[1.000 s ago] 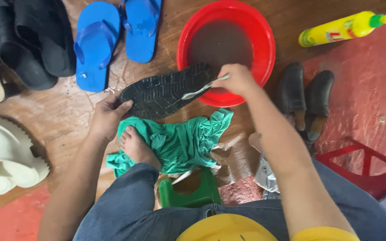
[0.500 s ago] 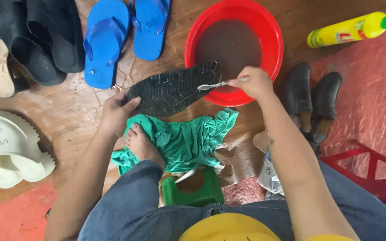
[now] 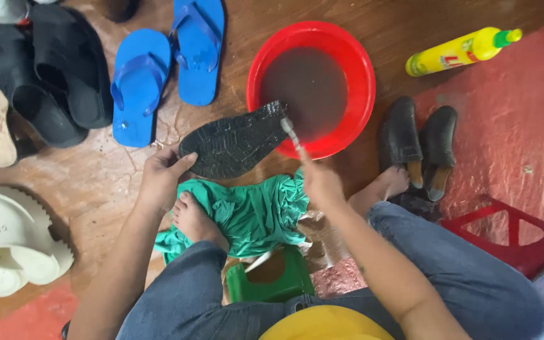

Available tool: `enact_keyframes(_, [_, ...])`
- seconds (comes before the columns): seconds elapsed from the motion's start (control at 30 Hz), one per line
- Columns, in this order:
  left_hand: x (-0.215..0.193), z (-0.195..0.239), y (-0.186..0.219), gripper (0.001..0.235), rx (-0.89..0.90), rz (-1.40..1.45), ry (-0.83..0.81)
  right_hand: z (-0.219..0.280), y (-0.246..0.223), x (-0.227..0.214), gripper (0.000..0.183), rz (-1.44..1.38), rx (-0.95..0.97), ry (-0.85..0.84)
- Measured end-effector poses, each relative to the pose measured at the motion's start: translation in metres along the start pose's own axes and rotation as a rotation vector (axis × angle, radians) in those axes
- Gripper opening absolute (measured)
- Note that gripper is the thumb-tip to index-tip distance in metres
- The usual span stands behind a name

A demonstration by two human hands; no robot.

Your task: The person scrubs the sole of a black shoe using a toothbrush and water from a red basin. They repeatedly dip the brush into the water and scrub the shoe's sole, then rinse the brush. The person also briefly handles a green cloth.

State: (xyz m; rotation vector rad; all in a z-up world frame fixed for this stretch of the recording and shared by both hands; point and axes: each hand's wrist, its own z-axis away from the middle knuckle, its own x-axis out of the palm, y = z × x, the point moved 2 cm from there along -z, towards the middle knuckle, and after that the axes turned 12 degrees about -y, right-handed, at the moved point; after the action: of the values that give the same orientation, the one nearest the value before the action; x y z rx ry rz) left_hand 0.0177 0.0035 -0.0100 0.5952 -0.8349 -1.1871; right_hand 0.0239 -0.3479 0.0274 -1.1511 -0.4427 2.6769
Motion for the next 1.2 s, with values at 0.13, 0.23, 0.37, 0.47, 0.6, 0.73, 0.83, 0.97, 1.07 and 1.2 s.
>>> enact_keyframes(0.13, [0.014, 0.004, 0.018, 0.029, 0.017, 0.026, -0.013, -0.001, -0.026, 0.026, 0.06, -0.033, -0.217, -0.004])
enact_keyframes(0.23, [0.005, 0.005, 0.005, 0.026, 0.026, 0.029, -0.015, -0.023, -0.002, 0.04, 0.054, 0.071, -0.191, 0.069])
enact_keyframes(0.37, [0.009, 0.01, 0.014, 0.026, 0.033, 0.026, -0.011, -0.019, -0.021, 0.013, 0.05, -0.06, -0.071, 0.119])
enact_keyframes(0.47, [0.01, 0.005, 0.01, 0.026, 0.04, 0.036, -0.015, -0.018, -0.031, 0.024, 0.052, -0.018, -0.207, 0.127])
enact_keyframes(0.6, [-0.001, 0.004, -0.007, 0.024, 0.045, 0.055, -0.002, -0.037, 0.0, 0.013, 0.054, 0.021, -0.071, 0.182])
enact_keyframes(0.73, [0.006, 0.002, 0.004, 0.025, 0.049, 0.054, -0.015, -0.029, -0.016, 0.017, 0.058, 0.133, -0.14, 0.212])
enact_keyframes(0.83, [0.003, 0.001, -0.001, 0.026, 0.044, 0.043, -0.025, -0.025, -0.023, 0.033, 0.049, 0.031, -0.246, 0.192])
enact_keyframes(0.97, [0.005, 0.006, 0.001, 0.026, 0.051, 0.065, -0.016, -0.056, 0.008, 0.025, 0.052, 0.035, -0.13, 0.236])
enact_keyframes(1.07, [0.005, 0.001, 0.004, 0.028, 0.059, 0.068, -0.018, -0.047, -0.018, 0.017, 0.051, 0.05, -0.137, 0.241])
enact_keyframes(1.2, [0.003, 0.002, -0.001, 0.028, 0.062, 0.06, -0.016, -0.05, -0.014, 0.039, 0.049, 0.1, -0.188, 0.276])
